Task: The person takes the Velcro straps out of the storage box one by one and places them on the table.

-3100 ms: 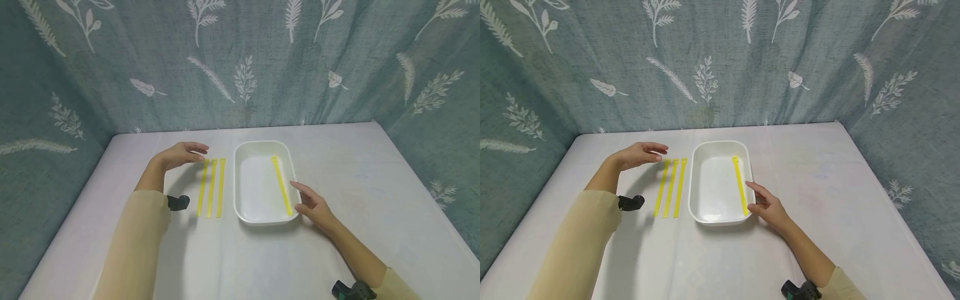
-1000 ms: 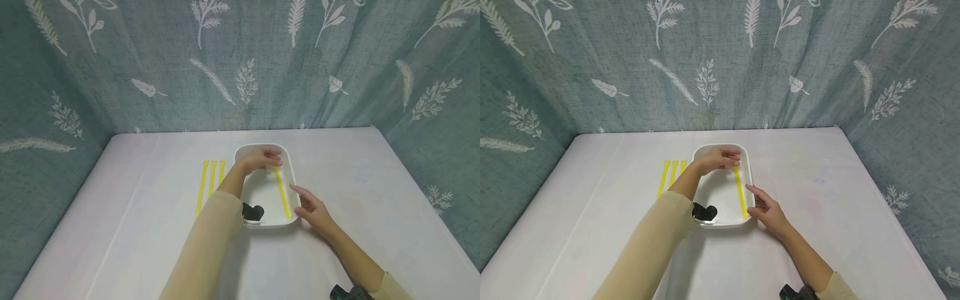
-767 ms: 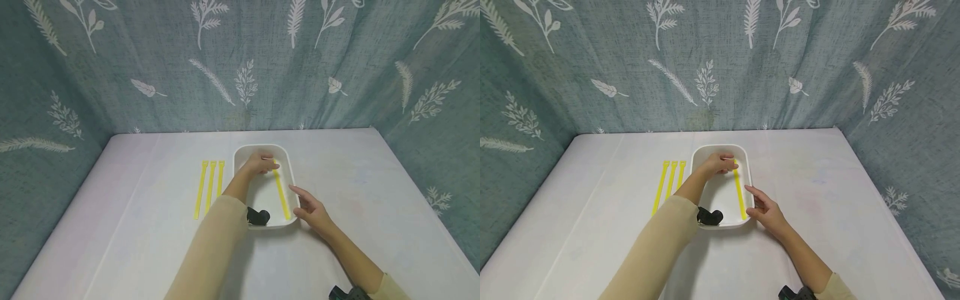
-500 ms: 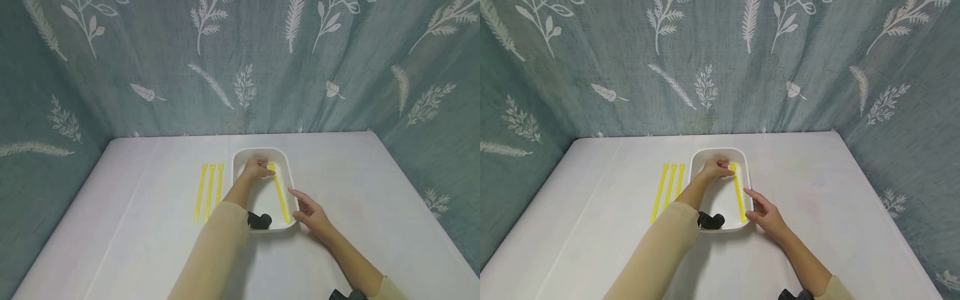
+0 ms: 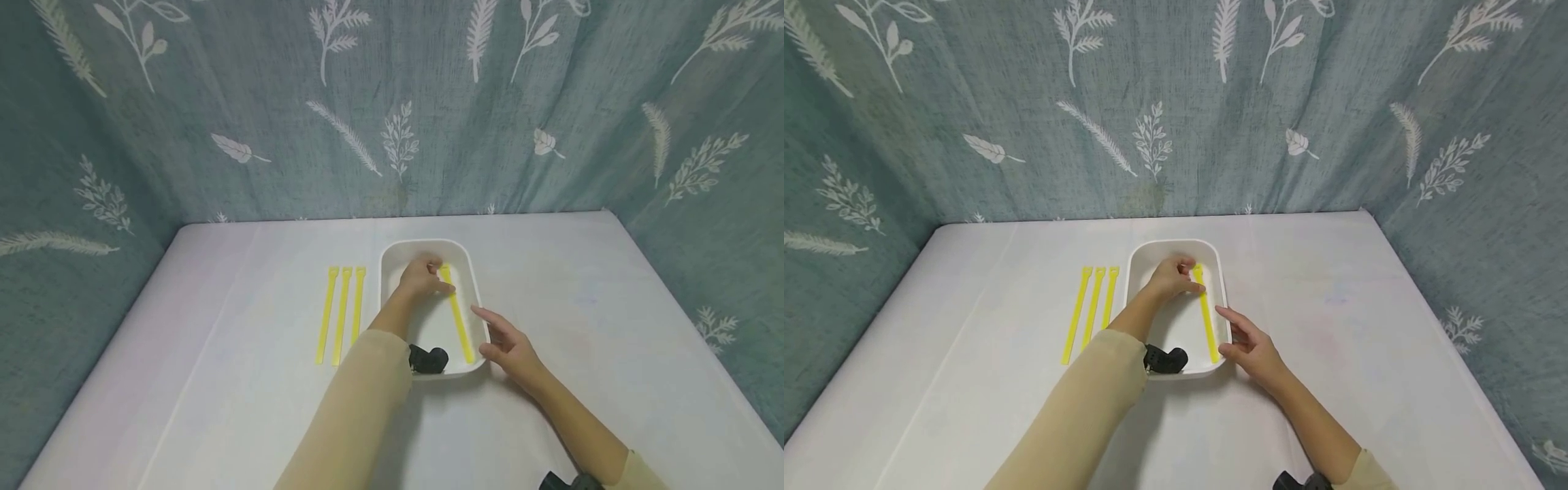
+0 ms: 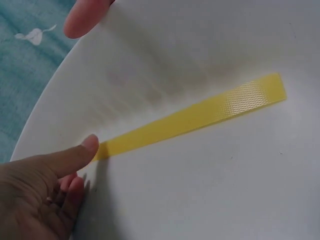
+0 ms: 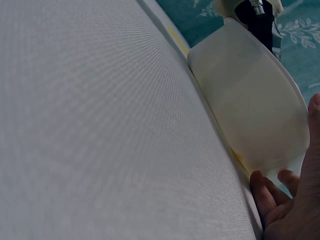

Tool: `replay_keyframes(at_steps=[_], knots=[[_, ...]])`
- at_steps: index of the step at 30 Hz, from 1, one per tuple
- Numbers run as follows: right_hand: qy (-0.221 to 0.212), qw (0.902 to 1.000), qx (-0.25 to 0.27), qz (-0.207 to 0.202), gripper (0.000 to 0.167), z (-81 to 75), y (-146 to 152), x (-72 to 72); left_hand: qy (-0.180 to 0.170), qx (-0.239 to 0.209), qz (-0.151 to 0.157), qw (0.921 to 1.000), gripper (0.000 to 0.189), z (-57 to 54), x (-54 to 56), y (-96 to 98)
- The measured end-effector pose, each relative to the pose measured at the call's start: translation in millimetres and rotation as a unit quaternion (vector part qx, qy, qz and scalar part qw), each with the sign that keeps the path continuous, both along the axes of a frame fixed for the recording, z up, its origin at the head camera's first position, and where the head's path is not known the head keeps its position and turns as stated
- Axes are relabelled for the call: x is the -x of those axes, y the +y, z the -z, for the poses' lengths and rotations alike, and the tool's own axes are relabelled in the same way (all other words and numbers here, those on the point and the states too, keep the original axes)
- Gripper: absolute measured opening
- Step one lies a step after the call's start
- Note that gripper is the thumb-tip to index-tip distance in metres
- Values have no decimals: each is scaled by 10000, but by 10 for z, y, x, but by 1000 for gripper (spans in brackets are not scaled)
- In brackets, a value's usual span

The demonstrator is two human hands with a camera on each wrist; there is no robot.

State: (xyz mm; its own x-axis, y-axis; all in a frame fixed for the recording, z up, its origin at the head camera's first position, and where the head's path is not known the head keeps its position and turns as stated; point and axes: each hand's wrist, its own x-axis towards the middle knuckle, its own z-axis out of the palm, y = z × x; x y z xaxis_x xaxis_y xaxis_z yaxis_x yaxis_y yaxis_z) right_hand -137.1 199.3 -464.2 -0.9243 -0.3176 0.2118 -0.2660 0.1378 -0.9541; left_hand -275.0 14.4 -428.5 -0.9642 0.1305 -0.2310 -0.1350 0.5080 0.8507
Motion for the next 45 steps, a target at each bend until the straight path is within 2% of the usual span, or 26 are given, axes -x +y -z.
replay_keyframes(at_steps=[5,9,13,19,31,39,42,45], knots=[[-171,9998,-70,58,53,-6,-6,-40,155,238,240,9993,70,41,-11,5],[-218,9997,67,-64,53,45,-25,-80,232,582,334,9975,70,92,-56,-20],[-95,9998,138,-74,53,70,-20,-80,269,738,338,9963,68,80,-73,-24],[-87,9999,68,-7,54,44,-3,-66,207,739,308,9966,56,44,-49,-13],[-6,10000,32,-18,54,17,-5,-3,26,94,304,9995,50,20,49,-67],[21,10000,48,-1,53,2,-3,9,24,-30,227,9997,55,26,78,-52],[-31,9999,139,-33,53,-2,-4,10,63,-368,227,9990,55,20,77,-17],[-49,9999,153,-32,53,-7,3,8,63,-898,278,9956,57,11,76,24]])
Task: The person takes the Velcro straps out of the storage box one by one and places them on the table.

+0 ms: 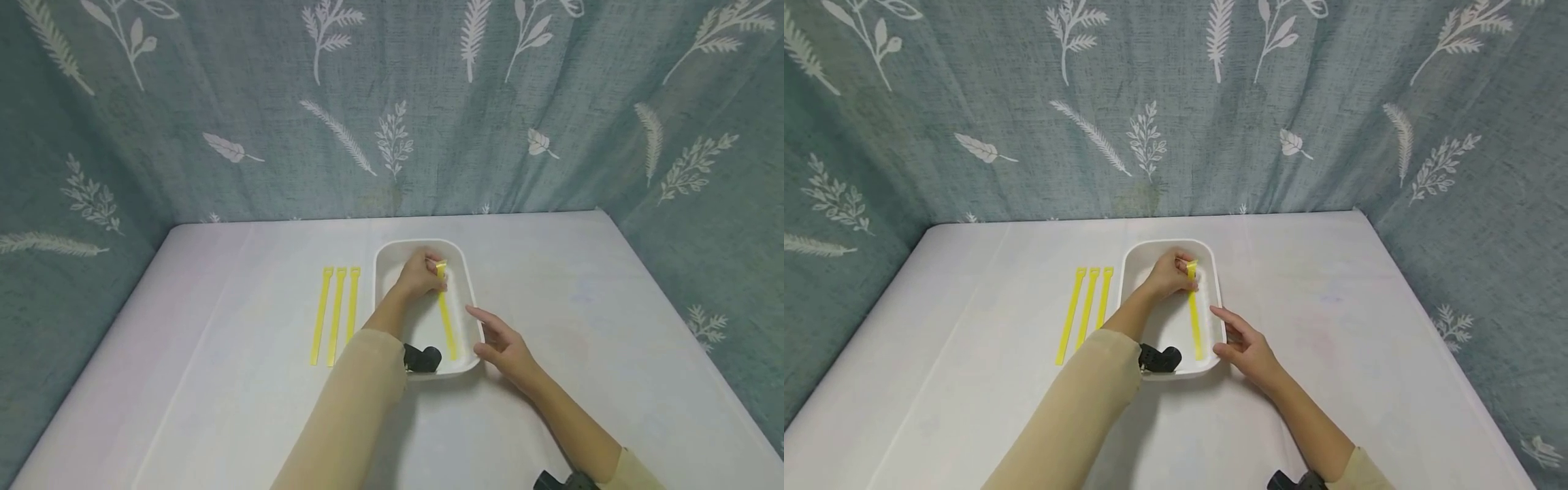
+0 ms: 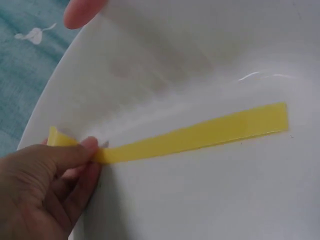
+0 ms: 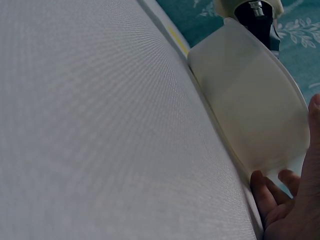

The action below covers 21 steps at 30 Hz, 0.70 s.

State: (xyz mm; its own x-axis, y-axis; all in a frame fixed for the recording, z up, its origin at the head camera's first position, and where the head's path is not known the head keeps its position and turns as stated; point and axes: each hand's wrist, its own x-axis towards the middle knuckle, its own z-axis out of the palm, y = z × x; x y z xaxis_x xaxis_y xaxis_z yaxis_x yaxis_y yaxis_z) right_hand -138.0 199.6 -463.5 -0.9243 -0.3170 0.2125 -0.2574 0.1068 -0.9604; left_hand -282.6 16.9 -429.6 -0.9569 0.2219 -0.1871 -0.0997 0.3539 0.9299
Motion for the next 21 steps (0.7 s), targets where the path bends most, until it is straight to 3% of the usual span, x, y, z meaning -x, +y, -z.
replay_keyframes(at_steps=[4,13,21], knots=[[8,10000,-27,13,54,6,3,-1,-78,-401,13,9992,62,6,-3,22],[-5,10000,-28,-59,54,-9,-2,8,-132,-271,-124,9995,60,-47,4,13],[-62,9999,68,-93,54,17,18,14,-264,-565,-54,9980,59,-155,-2,-56]])
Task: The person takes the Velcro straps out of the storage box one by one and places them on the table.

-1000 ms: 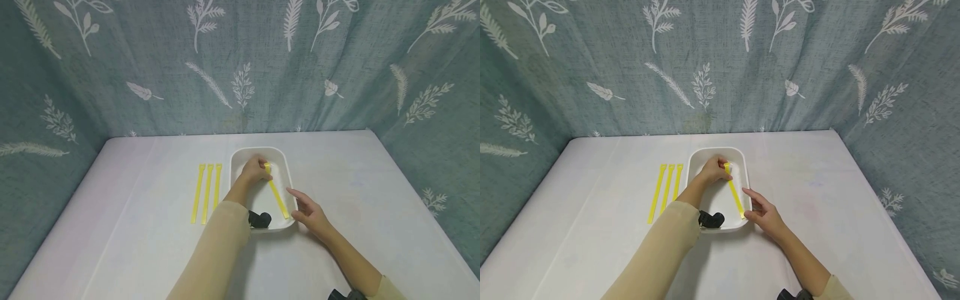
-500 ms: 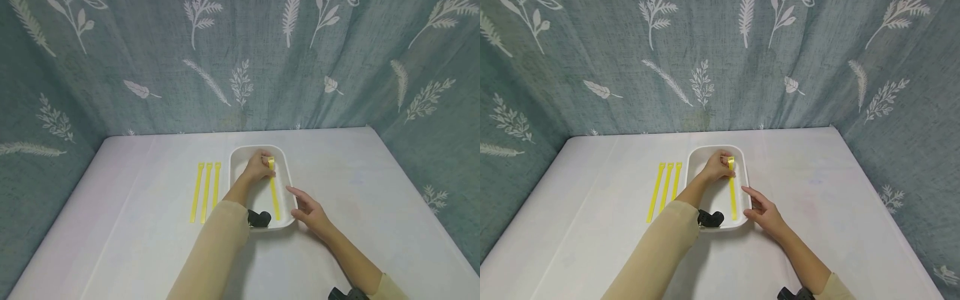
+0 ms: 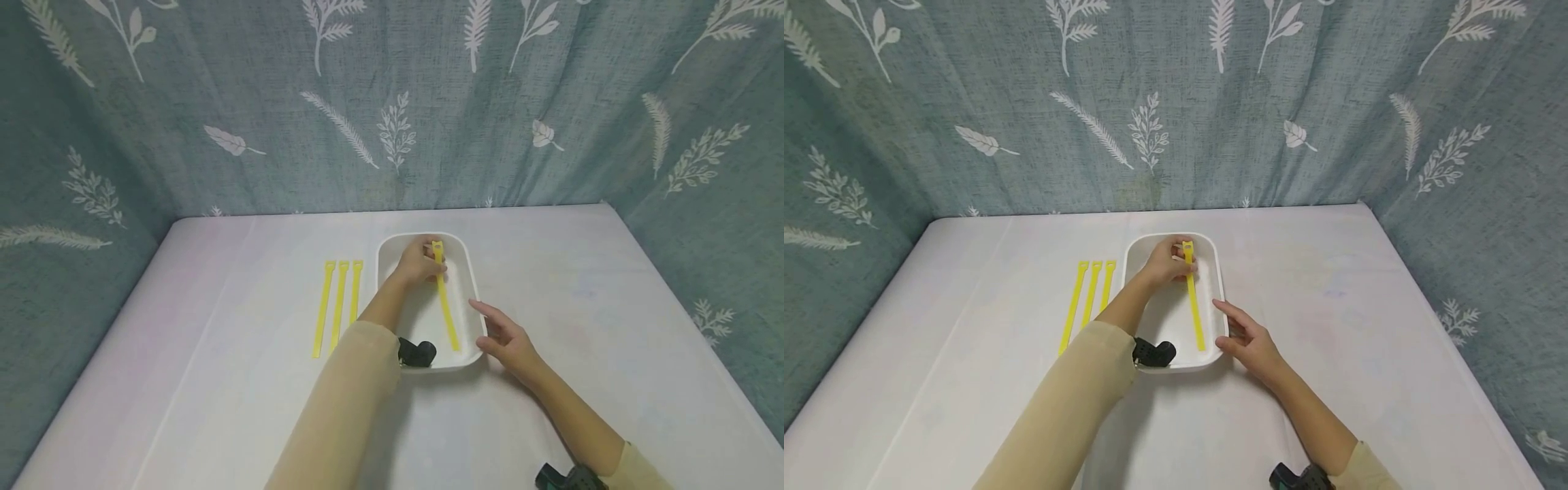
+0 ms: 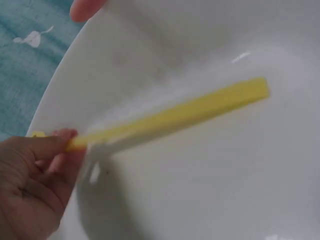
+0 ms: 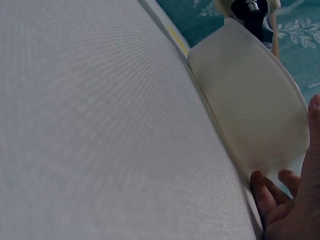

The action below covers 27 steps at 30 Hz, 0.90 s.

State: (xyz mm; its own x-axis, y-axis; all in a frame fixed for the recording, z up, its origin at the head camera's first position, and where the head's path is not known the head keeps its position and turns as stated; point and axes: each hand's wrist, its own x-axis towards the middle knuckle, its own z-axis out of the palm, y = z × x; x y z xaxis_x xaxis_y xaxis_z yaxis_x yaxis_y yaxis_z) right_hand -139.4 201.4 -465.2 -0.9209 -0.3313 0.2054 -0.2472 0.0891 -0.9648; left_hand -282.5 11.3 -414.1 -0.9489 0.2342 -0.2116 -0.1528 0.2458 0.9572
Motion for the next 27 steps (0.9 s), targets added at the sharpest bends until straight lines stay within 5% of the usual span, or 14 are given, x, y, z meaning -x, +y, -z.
replay_keyframes(at_steps=[7,27], knots=[[-97,9999,-93,18,55,-11,-18,0,81,-173,17,9998,61,-74,8,-62],[-118,9998,-149,104,54,-35,-10,-19,557,-762,730,9929,63,-416,22,-207]])
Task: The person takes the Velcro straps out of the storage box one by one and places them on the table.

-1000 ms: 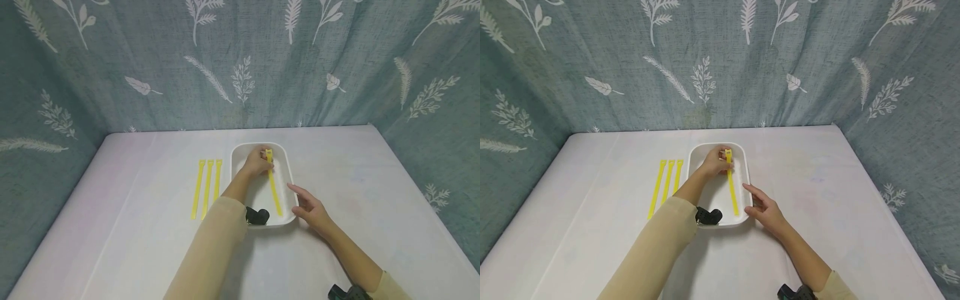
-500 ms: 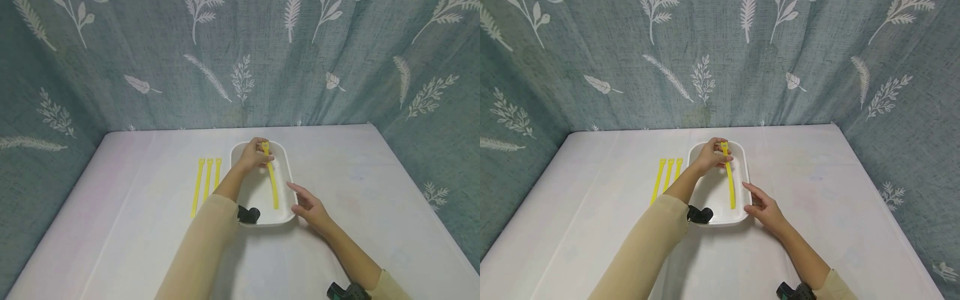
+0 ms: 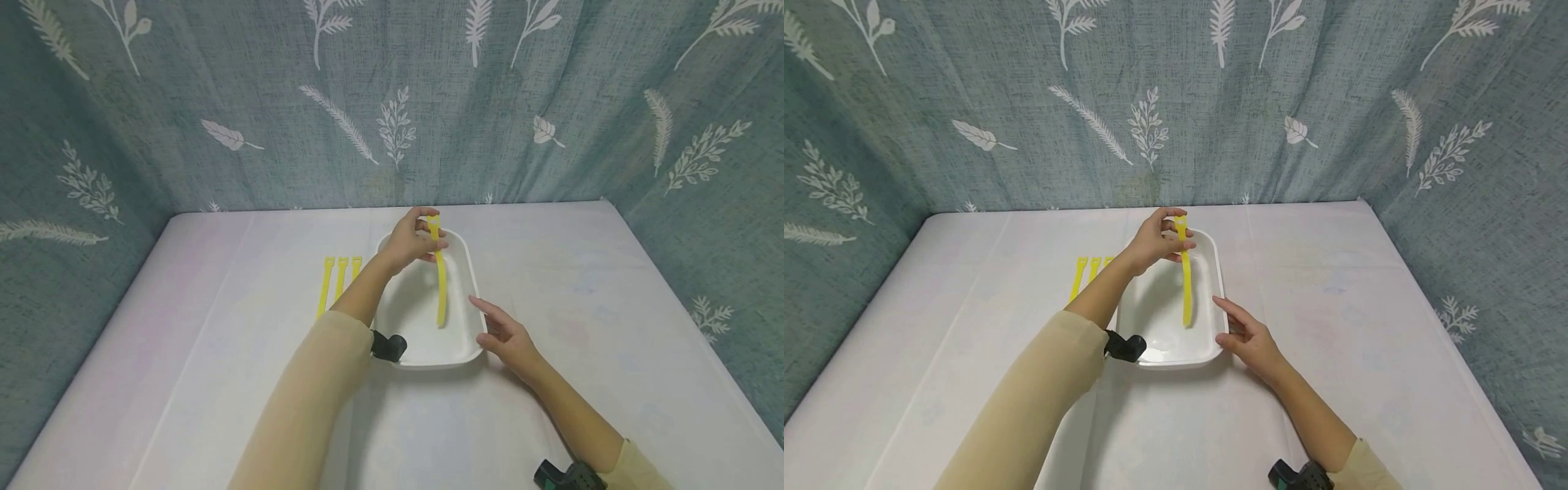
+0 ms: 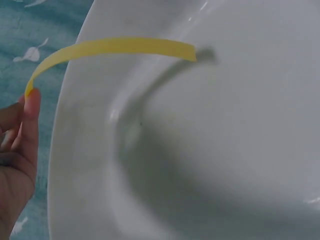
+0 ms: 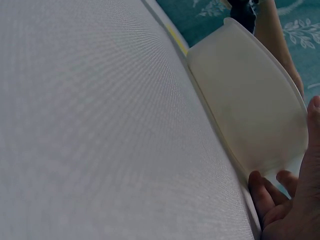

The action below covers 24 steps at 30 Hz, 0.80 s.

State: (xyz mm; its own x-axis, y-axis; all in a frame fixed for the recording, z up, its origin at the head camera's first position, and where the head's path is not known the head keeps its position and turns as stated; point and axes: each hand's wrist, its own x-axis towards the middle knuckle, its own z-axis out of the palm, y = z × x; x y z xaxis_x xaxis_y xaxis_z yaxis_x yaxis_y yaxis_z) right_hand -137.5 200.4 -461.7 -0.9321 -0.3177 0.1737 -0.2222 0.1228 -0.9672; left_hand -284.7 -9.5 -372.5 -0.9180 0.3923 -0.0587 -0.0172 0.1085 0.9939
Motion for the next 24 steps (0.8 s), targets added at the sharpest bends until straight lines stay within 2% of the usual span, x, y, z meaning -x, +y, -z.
replay_keyframes(at_steps=[4,13,19,24], knots=[[11,10000,12,-21,54,-5,-2,-5,83,63,34,9999,62,-61,1,-47],[32,10000,26,-39,55,-18,-9,-5,129,177,-166,9996,66,-204,-8,-160],[102,9999,21,-33,54,0,-1,4,307,88,-2,9995,66,-316,-68,-218],[135,9999,49,-55,53,1,3,7,405,22,177,9990,65,-366,-138,-297]])
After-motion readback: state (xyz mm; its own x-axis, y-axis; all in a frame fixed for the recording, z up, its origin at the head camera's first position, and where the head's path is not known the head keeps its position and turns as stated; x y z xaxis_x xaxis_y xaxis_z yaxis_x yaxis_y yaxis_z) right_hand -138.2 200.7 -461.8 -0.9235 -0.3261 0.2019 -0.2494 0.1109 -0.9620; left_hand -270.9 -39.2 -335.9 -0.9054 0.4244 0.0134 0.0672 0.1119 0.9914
